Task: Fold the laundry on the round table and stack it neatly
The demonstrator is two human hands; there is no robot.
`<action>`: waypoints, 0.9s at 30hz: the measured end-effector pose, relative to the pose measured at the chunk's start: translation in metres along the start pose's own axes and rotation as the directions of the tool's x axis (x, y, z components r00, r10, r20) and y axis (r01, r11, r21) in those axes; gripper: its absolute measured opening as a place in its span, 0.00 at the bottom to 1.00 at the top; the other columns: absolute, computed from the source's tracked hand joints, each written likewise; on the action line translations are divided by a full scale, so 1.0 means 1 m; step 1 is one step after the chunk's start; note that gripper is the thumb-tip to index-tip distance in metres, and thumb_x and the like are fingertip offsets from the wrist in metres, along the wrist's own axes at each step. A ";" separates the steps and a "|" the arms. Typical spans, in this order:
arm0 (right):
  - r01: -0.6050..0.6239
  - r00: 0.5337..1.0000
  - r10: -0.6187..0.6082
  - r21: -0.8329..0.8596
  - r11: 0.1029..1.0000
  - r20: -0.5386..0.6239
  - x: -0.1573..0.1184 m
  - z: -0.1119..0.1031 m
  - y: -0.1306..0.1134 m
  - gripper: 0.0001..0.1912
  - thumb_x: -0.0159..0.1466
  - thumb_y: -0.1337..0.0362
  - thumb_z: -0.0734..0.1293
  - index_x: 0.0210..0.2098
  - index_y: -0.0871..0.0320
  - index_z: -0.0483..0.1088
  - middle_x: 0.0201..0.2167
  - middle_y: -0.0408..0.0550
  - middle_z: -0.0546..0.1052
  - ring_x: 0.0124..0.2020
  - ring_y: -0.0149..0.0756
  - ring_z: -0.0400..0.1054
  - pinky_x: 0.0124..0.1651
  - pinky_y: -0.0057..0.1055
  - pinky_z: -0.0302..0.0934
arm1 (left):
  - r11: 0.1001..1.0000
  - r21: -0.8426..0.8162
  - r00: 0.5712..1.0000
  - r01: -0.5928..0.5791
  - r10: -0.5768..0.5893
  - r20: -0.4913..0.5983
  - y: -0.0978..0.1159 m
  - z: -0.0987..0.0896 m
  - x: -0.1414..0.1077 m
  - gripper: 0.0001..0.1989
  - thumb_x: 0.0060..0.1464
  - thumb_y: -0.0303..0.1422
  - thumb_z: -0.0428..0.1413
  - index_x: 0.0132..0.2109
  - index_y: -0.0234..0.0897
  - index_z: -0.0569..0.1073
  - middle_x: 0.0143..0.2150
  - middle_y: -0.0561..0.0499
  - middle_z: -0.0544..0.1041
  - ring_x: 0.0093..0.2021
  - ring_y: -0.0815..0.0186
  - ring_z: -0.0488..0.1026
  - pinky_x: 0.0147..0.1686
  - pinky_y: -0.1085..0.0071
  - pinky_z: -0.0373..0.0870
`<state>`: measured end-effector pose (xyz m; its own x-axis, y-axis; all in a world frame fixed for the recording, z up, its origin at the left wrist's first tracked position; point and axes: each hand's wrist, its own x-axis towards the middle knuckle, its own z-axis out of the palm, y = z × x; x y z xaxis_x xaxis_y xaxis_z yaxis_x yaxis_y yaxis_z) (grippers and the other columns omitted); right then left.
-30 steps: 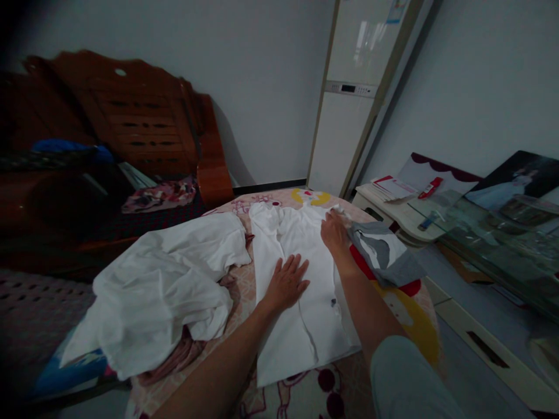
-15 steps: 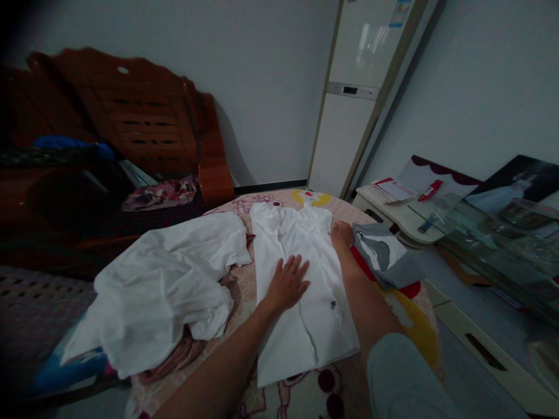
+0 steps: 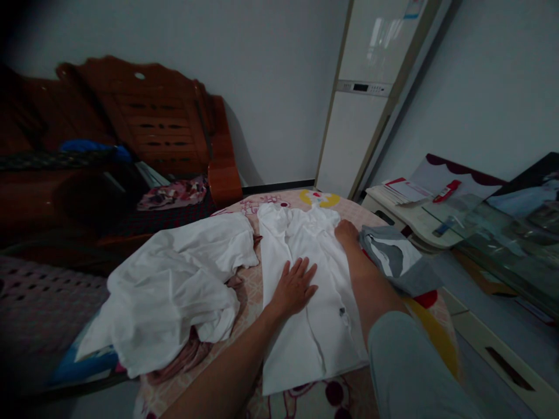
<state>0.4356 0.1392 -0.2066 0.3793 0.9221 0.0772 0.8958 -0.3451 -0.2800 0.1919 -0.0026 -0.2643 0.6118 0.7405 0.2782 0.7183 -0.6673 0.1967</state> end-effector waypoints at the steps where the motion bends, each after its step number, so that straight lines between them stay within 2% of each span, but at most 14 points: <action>1: -0.030 1.000 0.030 -0.014 0.999 0.001 0.003 -0.003 -0.001 0.14 0.61 0.70 0.62 0.43 0.68 0.76 0.45 0.68 0.77 0.50 0.51 0.72 0.49 0.38 0.63 | 1.000 -0.003 1.000 0.003 -0.003 0.005 0.000 0.000 0.000 0.29 0.64 0.46 0.45 0.68 0.43 0.57 0.71 0.43 0.56 0.70 0.52 0.52 0.66 0.46 0.48; 4: -0.117 0.993 0.118 -0.036 0.992 0.016 0.010 -0.008 -0.003 0.17 0.61 0.68 0.63 0.47 0.69 0.74 0.47 0.69 0.76 0.51 0.52 0.72 0.47 0.37 0.64 | 1.000 -0.016 1.000 0.008 -0.008 0.016 0.001 -0.001 0.000 0.29 0.64 0.47 0.45 0.68 0.43 0.56 0.71 0.43 0.56 0.70 0.52 0.52 0.66 0.45 0.48; 9: -0.118 0.990 0.117 0.001 0.993 0.077 0.010 -0.002 -0.007 0.20 0.58 0.60 0.69 0.47 0.67 0.74 0.47 0.66 0.77 0.50 0.50 0.72 0.46 0.34 0.65 | 0.999 -0.048 1.000 0.013 -0.013 0.009 0.001 -0.002 0.000 0.29 0.64 0.46 0.46 0.68 0.42 0.56 0.71 0.43 0.56 0.70 0.52 0.51 0.66 0.45 0.47; 13: -0.134 0.989 0.130 0.053 0.990 0.076 0.008 0.001 -0.007 0.17 0.58 0.67 0.67 0.46 0.68 0.75 0.47 0.67 0.77 0.52 0.50 0.71 0.49 0.35 0.64 | 0.998 -0.066 1.000 0.013 -0.012 0.008 0.001 -0.002 0.000 0.29 0.64 0.46 0.46 0.68 0.43 0.57 0.71 0.43 0.56 0.70 0.52 0.51 0.67 0.45 0.47; 17: -0.173 0.984 0.167 0.122 0.977 0.053 0.012 -0.008 -0.010 0.16 0.54 0.72 0.68 0.43 0.68 0.76 0.44 0.67 0.77 0.52 0.54 0.71 0.50 0.39 0.64 | 0.998 -0.066 1.000 0.013 -0.012 0.017 0.001 -0.001 0.000 0.29 0.65 0.47 0.44 0.68 0.42 0.57 0.71 0.43 0.55 0.70 0.52 0.51 0.67 0.45 0.46; 20: -0.185 0.983 0.177 0.263 0.947 0.051 0.018 -0.015 -0.020 0.14 0.56 0.70 0.67 0.42 0.68 0.76 0.39 0.64 0.79 0.44 0.50 0.75 0.44 0.37 0.68 | 0.998 -0.060 1.000 0.009 -0.008 0.013 0.000 0.001 0.000 0.29 0.64 0.46 0.45 0.69 0.43 0.56 0.71 0.43 0.56 0.70 0.52 0.51 0.67 0.45 0.46; 23: -0.132 0.991 0.128 0.461 0.878 0.039 0.021 -0.022 -0.033 0.18 0.63 0.67 0.62 0.51 0.64 0.72 0.40 0.57 0.80 0.37 0.39 0.76 0.38 0.32 0.69 | 0.999 -0.053 1.000 0.003 -0.003 0.006 0.000 0.001 0.000 0.29 0.64 0.46 0.46 0.69 0.43 0.56 0.71 0.43 0.55 0.70 0.52 0.51 0.67 0.45 0.47; 25: -0.042 0.999 0.044 0.622 0.782 0.013 0.018 -0.026 -0.037 0.21 0.64 0.66 0.60 0.57 0.60 0.67 0.44 0.53 0.80 0.38 0.34 0.76 0.39 0.30 0.69 | 0.999 -0.049 1.000 0.003 -0.003 0.009 0.000 0.001 0.000 0.29 0.64 0.46 0.45 0.69 0.43 0.56 0.71 0.43 0.55 0.70 0.52 0.51 0.67 0.45 0.47; 27: 0.038 0.999 -0.042 0.690 0.722 -0.010 0.008 -0.028 -0.034 0.22 0.63 0.66 0.61 0.57 0.59 0.68 0.46 0.52 0.80 0.41 0.35 0.76 0.43 0.31 0.69 | 0.999 -0.047 1.000 0.008 -0.007 0.016 0.000 0.000 0.000 0.29 0.64 0.47 0.45 0.69 0.43 0.56 0.71 0.43 0.55 0.70 0.52 0.51 0.67 0.45 0.47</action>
<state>0.4146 0.1536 -0.1694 0.3434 0.9340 0.0988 0.5016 -0.0934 -0.8600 0.1922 -0.0026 -0.2644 0.6121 0.7462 0.2615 0.7066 -0.6647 0.2426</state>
